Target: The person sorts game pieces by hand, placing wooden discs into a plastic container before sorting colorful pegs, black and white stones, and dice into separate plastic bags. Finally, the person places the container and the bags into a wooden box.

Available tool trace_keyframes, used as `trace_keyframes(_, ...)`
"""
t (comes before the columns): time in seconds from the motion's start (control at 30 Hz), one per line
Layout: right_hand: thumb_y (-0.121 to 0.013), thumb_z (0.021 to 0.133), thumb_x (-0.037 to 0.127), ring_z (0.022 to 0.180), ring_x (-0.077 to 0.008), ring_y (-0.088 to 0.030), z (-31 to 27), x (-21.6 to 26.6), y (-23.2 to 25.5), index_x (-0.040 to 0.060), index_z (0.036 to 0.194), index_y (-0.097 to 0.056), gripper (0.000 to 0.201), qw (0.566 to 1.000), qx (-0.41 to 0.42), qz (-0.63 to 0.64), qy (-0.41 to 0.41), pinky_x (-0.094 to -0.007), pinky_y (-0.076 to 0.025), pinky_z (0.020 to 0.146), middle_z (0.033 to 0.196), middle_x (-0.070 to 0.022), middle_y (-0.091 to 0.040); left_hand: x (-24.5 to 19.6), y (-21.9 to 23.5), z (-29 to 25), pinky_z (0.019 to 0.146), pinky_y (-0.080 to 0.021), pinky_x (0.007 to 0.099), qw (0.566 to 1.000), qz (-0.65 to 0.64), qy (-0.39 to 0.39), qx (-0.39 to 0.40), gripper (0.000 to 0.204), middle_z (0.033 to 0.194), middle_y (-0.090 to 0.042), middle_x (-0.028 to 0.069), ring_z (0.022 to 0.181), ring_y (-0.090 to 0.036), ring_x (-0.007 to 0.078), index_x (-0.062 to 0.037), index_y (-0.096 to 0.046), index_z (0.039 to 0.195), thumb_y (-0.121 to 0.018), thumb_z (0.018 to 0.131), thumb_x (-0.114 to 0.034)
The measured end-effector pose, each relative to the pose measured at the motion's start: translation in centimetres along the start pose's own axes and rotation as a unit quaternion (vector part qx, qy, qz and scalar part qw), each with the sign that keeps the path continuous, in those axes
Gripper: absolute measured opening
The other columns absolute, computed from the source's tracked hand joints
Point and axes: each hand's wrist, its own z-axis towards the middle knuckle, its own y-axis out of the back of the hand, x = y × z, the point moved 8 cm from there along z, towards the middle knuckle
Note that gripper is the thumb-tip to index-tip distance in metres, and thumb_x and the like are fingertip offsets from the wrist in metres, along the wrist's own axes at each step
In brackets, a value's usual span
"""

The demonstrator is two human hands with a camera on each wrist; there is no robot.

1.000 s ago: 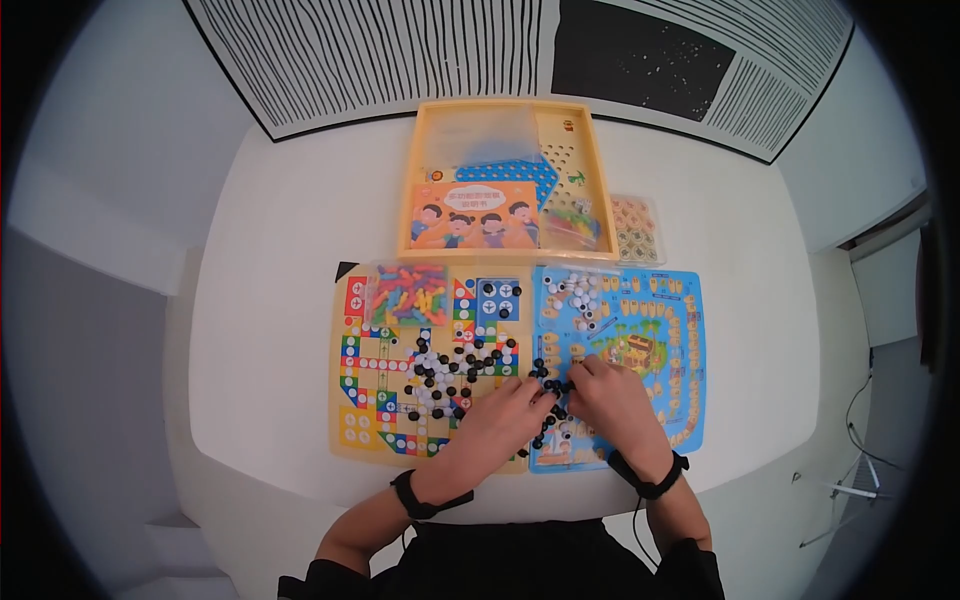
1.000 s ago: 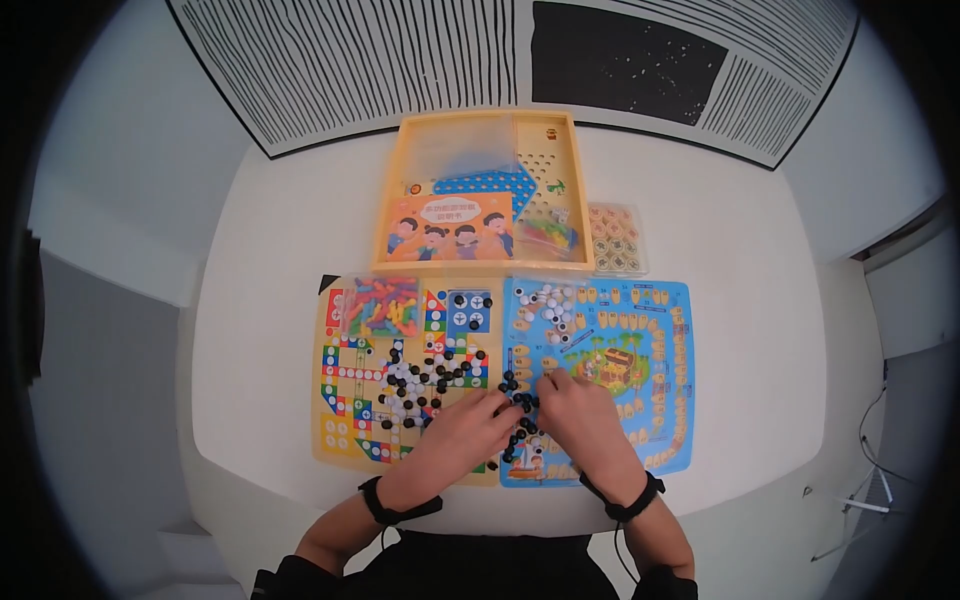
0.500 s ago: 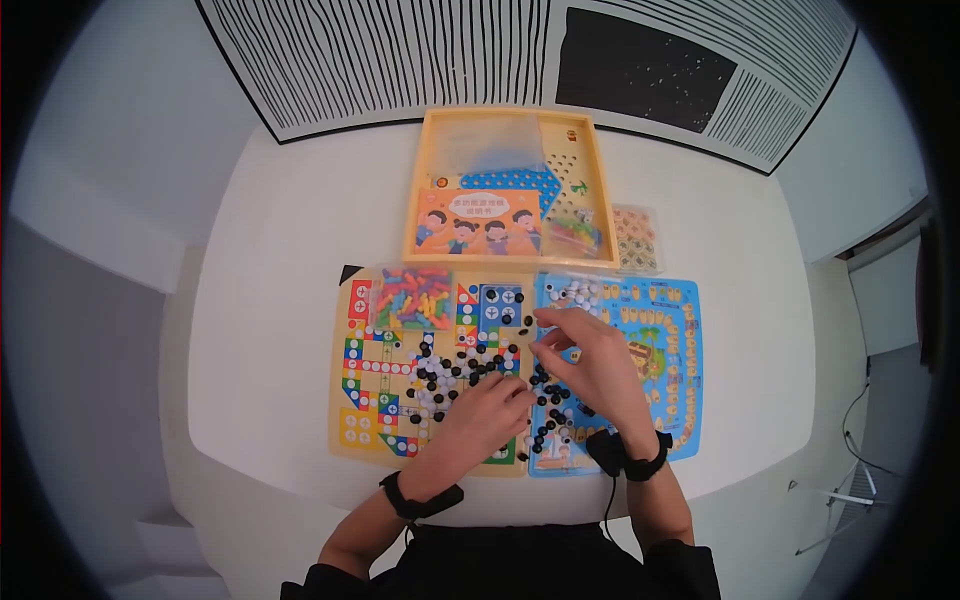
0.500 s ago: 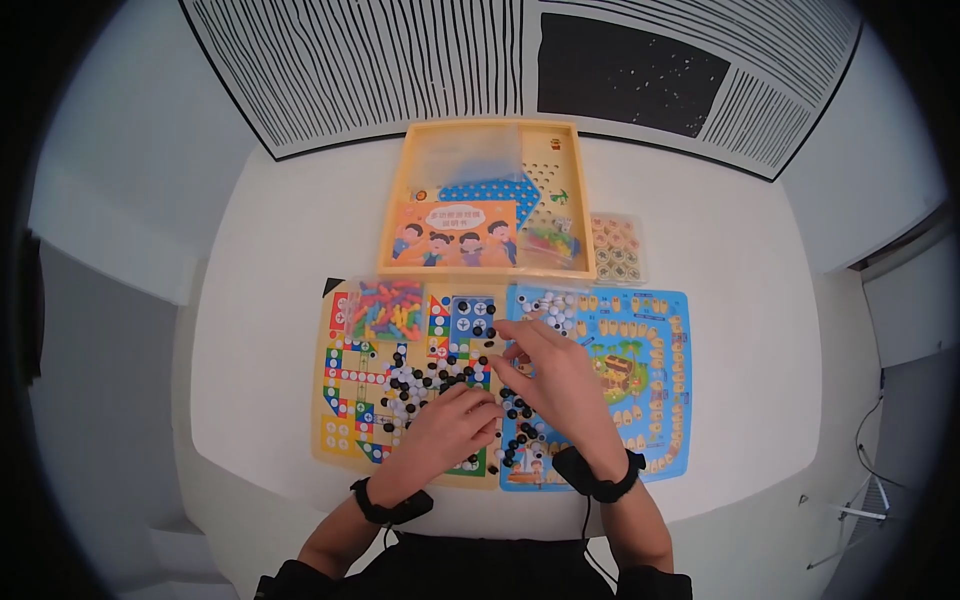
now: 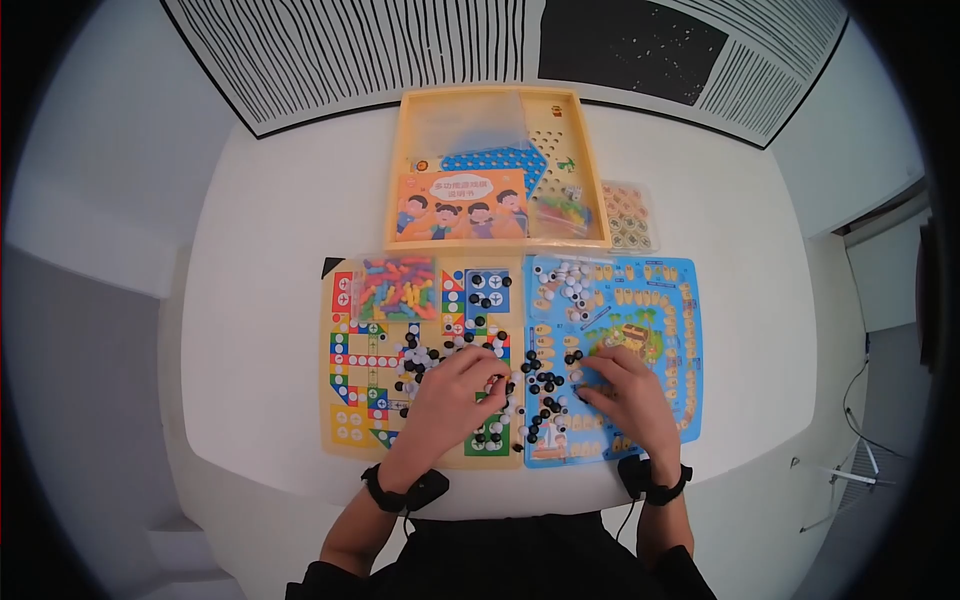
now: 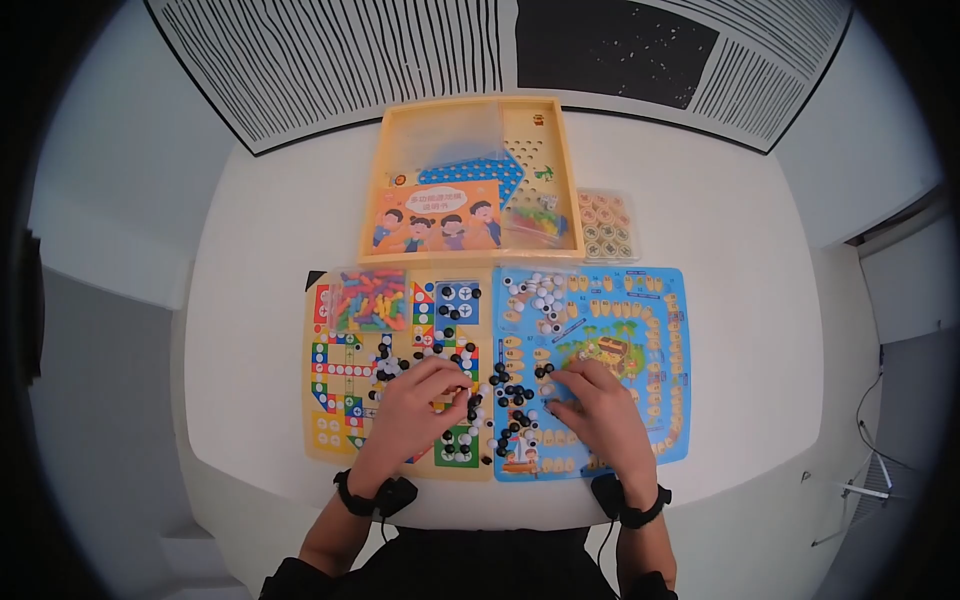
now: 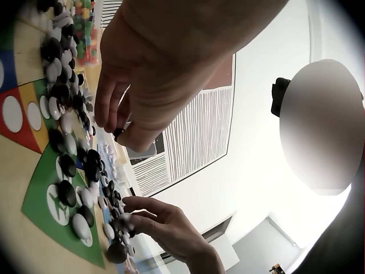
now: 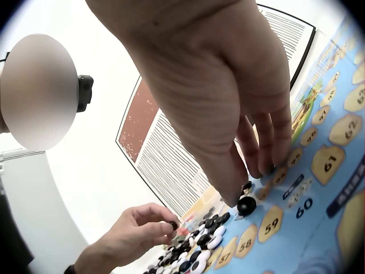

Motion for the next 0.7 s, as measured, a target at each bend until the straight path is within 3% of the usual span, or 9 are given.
trace_keyframes(0.1,-0.083,0.081,0.008,0.101,-0.0332,-0.069,0.3,0.5,-0.8,0.0033,0.111,-0.073,0.032,1.0,-0.011,0.007,0.002,-0.0415,-0.058,0.083,0.109,-0.0116,-0.068,-0.7,0.3,0.4,0.071,-0.061,0.0308,0.999,0.026,-0.022,0.0,0.017,0.1,-0.07,0.0067,0.077,-0.073,0.0214,-0.0056,-0.073,0.1,-0.077,0.084,-0.002)
trace_keyframes(0.17,-0.081,0.083,0.007,0.094,-0.0317,-0.07,0.4,0.7,-1.3,0.0029,0.104,-0.073,0.023,0.999,-0.026,-0.021,0.019,-0.0404,-0.059,0.078,0.101,-0.0103,-0.067,-0.8,0.5,0.4,0.069,-0.059,0.036,1.0,0.009,-0.013,-0.021,0.025,0.098,-0.067,0.0076,0.08,-0.07,0.026,-0.0066,-0.073,0.108,-0.077,0.083,-0.003)
trace_keyframes(0.27,-0.079,0.083,0.004,0.086,-0.0299,-0.07,0.4,0.9,-1.8,0.0034,0.099,-0.073,0.017,0.999,-0.02,-0.025,0.03,-0.0401,-0.059,0.072,0.096,-0.0092,-0.066,-0.7,0.6,0.1,0.069,-0.059,0.0359,1.0,0.0,0.0,-0.016,0.03,0.1,-0.068,0.0087,0.081,-0.071,0.0268,-0.0062,-0.073,0.113,-0.076,0.083,-0.002)
trace_keyframes(0.5,-0.074,0.079,0.0,0.077,-0.0297,-0.07,0.7,1.2,-2.5,0.0047,0.093,-0.072,0.015,0.991,-0.055,-0.112,0.045,-0.0396,-0.059,0.065,0.09,-0.0085,-0.066,-0.5,0.5,-0.7,0.067,-0.06,0.0339,0.999,0.001,-0.01,-0.032,0.026,0.101,-0.069,0.0084,0.078,-0.072,0.0245,-0.0069,-0.075,0.108,-0.077,0.083,-0.001)
trace_keyframes(0.7,-0.074,0.08,0.0,0.074,-0.0299,-0.071,3.3,1.3,-1.3,0.0045,0.095,-0.073,0.016,0.995,-0.002,-0.087,0.043,-0.0368,-0.059,0.064,0.092,-0.0097,-0.067,-0.6,0.5,-0.9,0.068,-0.061,0.0332,0.999,-0.013,-0.012,-0.028,0.022,0.101,-0.069,0.0071,0.078,-0.072,0.0235,-0.0066,-0.076,0.104,-0.078,0.082,0.0)
